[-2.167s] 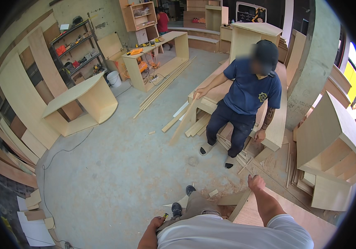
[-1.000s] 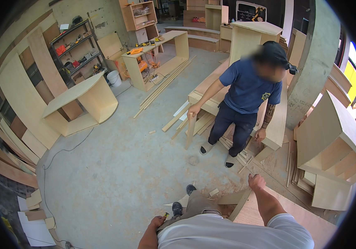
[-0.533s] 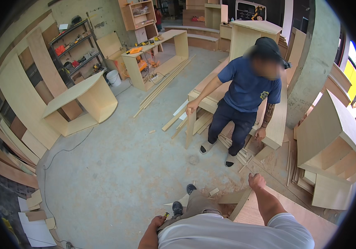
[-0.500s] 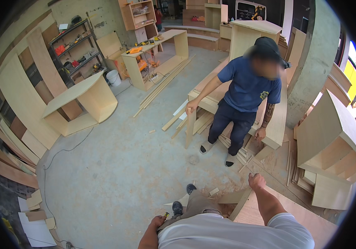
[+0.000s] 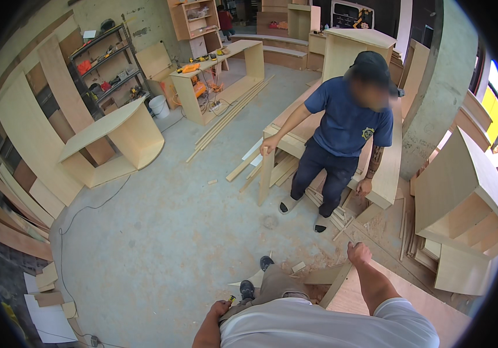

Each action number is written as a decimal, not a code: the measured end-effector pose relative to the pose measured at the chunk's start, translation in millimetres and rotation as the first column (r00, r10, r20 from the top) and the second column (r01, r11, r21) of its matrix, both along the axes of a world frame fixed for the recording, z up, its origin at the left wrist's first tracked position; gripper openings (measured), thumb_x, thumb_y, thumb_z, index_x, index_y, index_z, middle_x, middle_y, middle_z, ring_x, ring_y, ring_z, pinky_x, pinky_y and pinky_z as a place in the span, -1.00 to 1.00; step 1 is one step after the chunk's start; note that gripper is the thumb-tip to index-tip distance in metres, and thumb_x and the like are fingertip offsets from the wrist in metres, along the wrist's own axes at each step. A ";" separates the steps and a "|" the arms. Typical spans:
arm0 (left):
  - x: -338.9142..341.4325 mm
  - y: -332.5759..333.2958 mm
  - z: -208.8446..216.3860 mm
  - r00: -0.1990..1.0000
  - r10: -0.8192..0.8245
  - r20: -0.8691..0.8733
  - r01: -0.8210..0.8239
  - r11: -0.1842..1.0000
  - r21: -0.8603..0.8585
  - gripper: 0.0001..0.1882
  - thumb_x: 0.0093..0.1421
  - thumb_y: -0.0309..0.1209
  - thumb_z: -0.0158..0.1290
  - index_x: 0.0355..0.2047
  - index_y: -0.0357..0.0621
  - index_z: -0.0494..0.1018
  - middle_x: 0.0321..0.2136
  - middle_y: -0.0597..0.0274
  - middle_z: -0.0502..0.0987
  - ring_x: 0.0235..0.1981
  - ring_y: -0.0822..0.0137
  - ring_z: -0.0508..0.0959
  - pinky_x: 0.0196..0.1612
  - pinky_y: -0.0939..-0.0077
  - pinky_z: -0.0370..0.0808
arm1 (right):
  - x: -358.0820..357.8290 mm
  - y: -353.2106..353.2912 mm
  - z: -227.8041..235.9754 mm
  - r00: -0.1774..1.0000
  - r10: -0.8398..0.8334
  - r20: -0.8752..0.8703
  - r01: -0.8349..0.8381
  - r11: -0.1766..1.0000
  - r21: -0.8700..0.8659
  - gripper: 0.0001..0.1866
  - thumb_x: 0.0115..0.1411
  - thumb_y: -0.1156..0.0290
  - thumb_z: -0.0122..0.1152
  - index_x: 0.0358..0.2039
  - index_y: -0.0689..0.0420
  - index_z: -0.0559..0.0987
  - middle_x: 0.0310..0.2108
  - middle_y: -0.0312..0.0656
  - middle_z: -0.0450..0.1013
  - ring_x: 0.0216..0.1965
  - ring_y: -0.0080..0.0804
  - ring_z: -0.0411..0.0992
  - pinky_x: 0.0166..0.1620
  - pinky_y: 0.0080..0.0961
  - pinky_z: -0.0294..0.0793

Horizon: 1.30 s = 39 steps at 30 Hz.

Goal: Using a tape measure to mark dimensions on a large plywood sheet in a wood workshop.

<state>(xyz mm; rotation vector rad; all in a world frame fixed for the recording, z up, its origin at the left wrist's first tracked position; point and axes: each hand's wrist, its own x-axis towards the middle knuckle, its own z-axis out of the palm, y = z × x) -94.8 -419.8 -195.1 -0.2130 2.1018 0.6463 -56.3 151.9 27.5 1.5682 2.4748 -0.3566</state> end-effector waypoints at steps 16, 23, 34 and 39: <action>0.8 -3.1 -7.2 1.000 0.017 0.013 -0.017 1.000 0.016 -0.40 0.21 0.19 -0.05 -0.17 -0.09 0.62 -0.23 -0.05 0.63 -0.16 0.11 0.61 -0.07 0.29 0.48 | 1.2 3.2 -4.5 1.000 -0.016 -0.005 0.015 1.000 -0.025 -0.44 0.22 -0.11 0.04 -0.13 0.15 0.64 -0.09 0.09 0.55 0.00 0.00 0.50 0.08 -0.17 0.44; -0.2 -0.8 -3.9 0.999 0.026 0.029 -0.026 1.000 0.008 -0.40 0.20 0.19 -0.05 -0.16 -0.08 0.62 -0.21 -0.03 0.63 -0.15 0.11 0.60 -0.07 0.29 0.48 | 1.9 4.6 -7.3 1.000 -0.019 -0.003 0.019 1.000 -0.026 -0.44 0.22 -0.11 0.05 -0.13 0.14 0.64 -0.10 0.07 0.56 0.01 -0.01 0.50 0.08 -0.17 0.45; 0.2 -1.1 -4.3 0.998 0.050 0.042 -0.051 0.999 0.020 -0.38 0.19 0.20 -0.05 -0.15 -0.09 0.62 -0.22 -0.04 0.64 -0.16 0.11 0.60 -0.07 0.30 0.48 | 1.4 3.3 -3.8 1.000 -0.021 -0.010 0.020 0.999 -0.036 -0.45 0.22 -0.11 0.05 -0.14 0.15 0.64 -0.10 0.08 0.55 -0.01 0.00 0.51 0.07 -0.17 0.45; 0.8 -1.4 -4.6 1.000 0.024 0.014 -0.024 1.000 0.008 -0.38 0.19 0.20 -0.05 -0.15 -0.08 0.62 -0.23 -0.03 0.64 -0.16 0.10 0.60 -0.07 0.28 0.48 | 2.0 3.5 -4.0 1.000 -0.015 -0.013 0.015 0.999 -0.035 -0.45 0.22 -0.11 0.05 -0.15 0.15 0.64 -0.11 0.08 0.56 -0.01 0.00 0.51 0.07 -0.17 0.45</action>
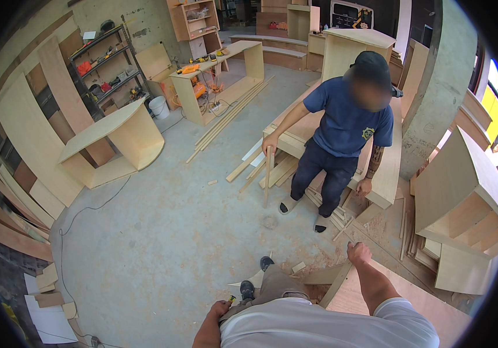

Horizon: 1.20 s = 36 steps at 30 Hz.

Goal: Using a tape measure to mark dimensions on a large plywood sheet in a wood workshop.

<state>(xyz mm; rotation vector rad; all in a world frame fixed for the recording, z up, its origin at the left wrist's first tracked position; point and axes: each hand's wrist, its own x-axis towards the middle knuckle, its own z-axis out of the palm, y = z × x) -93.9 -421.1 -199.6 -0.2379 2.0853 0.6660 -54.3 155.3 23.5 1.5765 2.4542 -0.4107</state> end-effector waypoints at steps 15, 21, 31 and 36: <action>-2.2 -1.1 -3.8 1.000 -0.024 -0.002 0.024 1.000 -0.005 -0.39 0.18 0.19 -0.03 -0.20 -0.10 0.63 -0.30 -0.04 0.64 -0.23 0.13 0.61 -0.13 0.29 0.49 | -0.8 -2.8 2.9 1.000 0.011 0.008 -0.012 0.999 0.036 -0.43 0.22 -0.13 0.04 -0.18 0.17 0.65 -0.14 0.04 0.58 -0.04 -0.06 0.54 0.03 -0.21 0.49; -0.9 -1.0 -3.8 1.000 -0.002 0.006 0.002 1.000 0.009 -0.39 0.18 0.20 -0.04 -0.21 -0.10 0.63 -0.34 -0.03 0.64 -0.26 0.14 0.61 -0.16 0.28 0.49 | -3.1 -6.4 14.2 1.000 -0.003 0.026 0.004 1.000 -0.031 -0.42 0.22 -0.13 0.02 -0.10 0.16 0.62 -0.07 0.08 0.54 0.03 0.00 0.49 0.10 -0.17 0.42; -2.7 0.3 2.9 1.000 -0.010 -0.022 0.009 1.000 0.000 -0.43 0.20 0.13 0.01 -0.24 -0.17 0.63 -0.35 0.04 0.64 -0.30 0.23 0.59 -0.15 0.34 0.48 | -3.3 -4.3 8.0 1.000 -0.011 0.010 0.012 1.000 -0.022 -0.45 0.23 -0.10 0.04 -0.11 0.14 0.63 -0.07 0.07 0.54 0.02 0.00 0.49 0.09 -0.18 0.43; -1.0 0.7 5.0 0.998 -0.049 -0.025 0.049 0.999 -0.012 -0.37 0.20 0.20 -0.09 -0.18 -0.12 0.61 -0.22 -0.10 0.62 -0.14 0.02 0.60 -0.08 0.24 0.48 | -4.0 -6.3 10.3 1.000 -0.006 0.016 0.006 1.000 -0.013 -0.46 0.22 -0.09 0.05 -0.12 0.13 0.64 -0.08 0.06 0.55 0.02 0.00 0.49 0.09 -0.18 0.44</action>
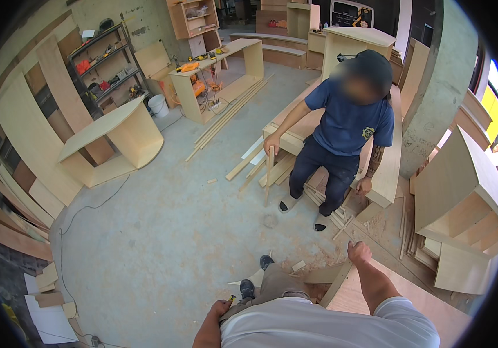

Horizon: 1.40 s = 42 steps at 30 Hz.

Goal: Using a tape measure to mark dimensions on a large plywood sheet in a wood workshop.

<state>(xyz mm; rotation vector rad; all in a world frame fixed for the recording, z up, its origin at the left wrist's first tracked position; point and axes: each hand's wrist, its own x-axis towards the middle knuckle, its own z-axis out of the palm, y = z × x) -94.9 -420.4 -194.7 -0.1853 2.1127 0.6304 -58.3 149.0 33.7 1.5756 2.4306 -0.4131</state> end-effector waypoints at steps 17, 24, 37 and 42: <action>1.8 -1.2 -7.2 1.000 0.030 -0.008 -0.030 1.000 0.003 -0.39 0.20 0.19 -0.07 -0.19 -0.11 0.62 -0.24 -0.06 0.63 -0.17 0.08 0.61 -0.10 0.25 0.48 | 1.0 2.7 -3.0 1.000 -0.005 -0.004 0.005 1.000 0.001 -0.46 0.22 -0.10 0.05 -0.12 0.12 0.64 -0.08 0.05 0.55 0.01 -0.01 0.50 0.08 -0.18 0.44; 1.0 0.6 -3.9 0.999 0.046 0.015 -0.046 0.999 0.004 -0.40 0.20 0.18 -0.05 -0.20 -0.10 0.63 -0.27 -0.02 0.64 -0.21 0.13 0.61 -0.12 0.29 0.48 | 1.7 1.5 1.0 1.000 -0.004 -0.004 0.004 1.000 -0.013 -0.45 0.23 -0.10 0.04 -0.11 0.13 0.64 -0.08 0.06 0.55 0.02 0.01 0.49 0.09 -0.17 0.43; 0.6 -4.4 -11.8 0.999 0.047 0.011 -0.048 0.998 0.028 -0.40 0.21 0.18 -0.05 -0.20 -0.11 0.63 -0.31 -0.03 0.64 -0.23 0.13 0.61 -0.14 0.29 0.49 | -0.1 0.8 0.9 1.000 -0.005 -0.003 0.005 1.000 -0.021 -0.45 0.23 -0.10 0.04 -0.09 0.12 0.63 -0.06 0.06 0.54 0.03 0.00 0.48 0.10 -0.17 0.42; 0.1 -3.8 -11.4 0.999 0.035 0.015 -0.035 0.999 0.020 -0.39 0.20 0.19 -0.05 -0.20 -0.12 0.62 -0.29 -0.07 0.64 -0.21 0.10 0.61 -0.12 0.28 0.49 | 1.1 0.8 1.5 1.000 -0.002 0.001 0.002 1.000 -0.014 -0.46 0.23 -0.09 0.04 -0.09 0.11 0.63 -0.06 0.05 0.54 0.03 -0.01 0.48 0.10 -0.17 0.43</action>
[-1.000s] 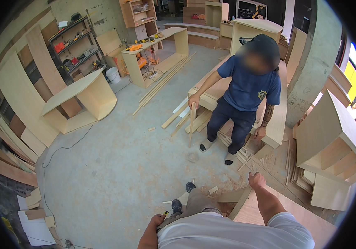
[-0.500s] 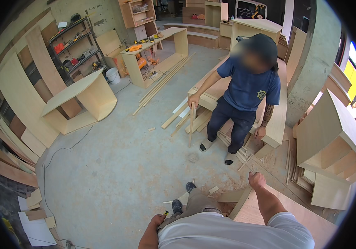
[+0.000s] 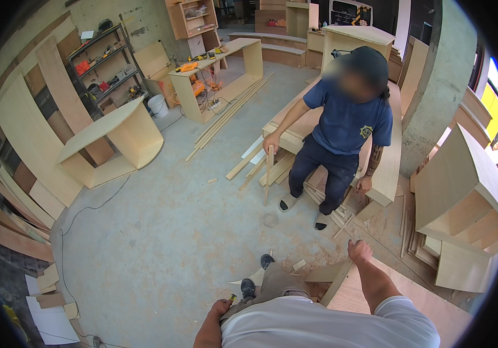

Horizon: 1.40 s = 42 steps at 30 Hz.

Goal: Using a tape measure to mark dimensions on a large plywood sheet in a wood workshop.

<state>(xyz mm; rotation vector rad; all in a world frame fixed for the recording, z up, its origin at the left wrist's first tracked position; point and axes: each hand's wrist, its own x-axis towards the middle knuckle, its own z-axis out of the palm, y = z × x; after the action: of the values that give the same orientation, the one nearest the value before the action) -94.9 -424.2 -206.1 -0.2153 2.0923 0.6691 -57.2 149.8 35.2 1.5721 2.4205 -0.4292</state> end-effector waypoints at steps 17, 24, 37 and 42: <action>0.4 -0.1 -0.2 1.000 0.016 0.010 -0.016 1.000 0.003 -0.38 0.19 0.20 -0.06 -0.15 -0.10 0.62 -0.21 -0.07 0.63 -0.13 0.07 0.61 -0.04 0.28 0.48 | 1.9 2.2 -8.4 1.000 0.026 -0.015 -0.025 0.998 0.065 -0.44 0.21 -0.11 0.05 -0.18 0.18 0.65 -0.14 0.07 0.57 -0.05 -0.03 0.53 0.03 -0.19 0.48; -0.5 2.4 3.3 0.999 -0.036 -0.015 0.035 0.999 -0.025 -0.37 0.20 0.20 -0.07 -0.14 -0.11 0.61 -0.17 -0.09 0.62 -0.09 0.04 0.59 -0.02 0.26 0.47 | 1.7 1.3 -6.4 1.000 0.016 -0.012 -0.015 0.999 0.051 -0.44 0.22 -0.10 0.05 -0.16 0.18 0.65 -0.13 0.07 0.57 -0.04 -0.02 0.53 0.04 -0.19 0.47; -1.4 4.0 8.3 0.999 -0.036 0.015 0.036 0.999 -0.031 -0.37 0.21 0.20 -0.08 -0.13 -0.11 0.61 -0.17 -0.09 0.62 -0.11 0.06 0.60 -0.05 0.27 0.47 | 0.9 1.3 -2.2 1.000 0.012 0.000 -0.012 1.000 0.009 -0.45 0.23 -0.11 0.04 -0.12 0.14 0.63 -0.08 0.06 0.55 0.01 -0.01 0.50 0.08 -0.18 0.45; -1.0 3.4 6.2 1.000 -0.028 0.002 0.028 0.999 -0.021 -0.37 0.20 0.20 -0.07 -0.16 -0.11 0.61 -0.22 -0.08 0.63 -0.15 0.07 0.60 -0.07 0.27 0.48 | 1.5 1.4 -4.5 1.000 0.019 -0.007 -0.018 0.999 0.030 -0.46 0.23 -0.10 0.05 -0.14 0.15 0.65 -0.11 0.05 0.56 -0.01 -0.03 0.52 0.06 -0.20 0.46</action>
<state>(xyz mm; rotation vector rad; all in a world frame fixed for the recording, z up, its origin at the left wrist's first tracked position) -95.9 -420.8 -199.8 -0.1977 2.0978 0.6303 -55.7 151.2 30.7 1.5614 2.4556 -0.3980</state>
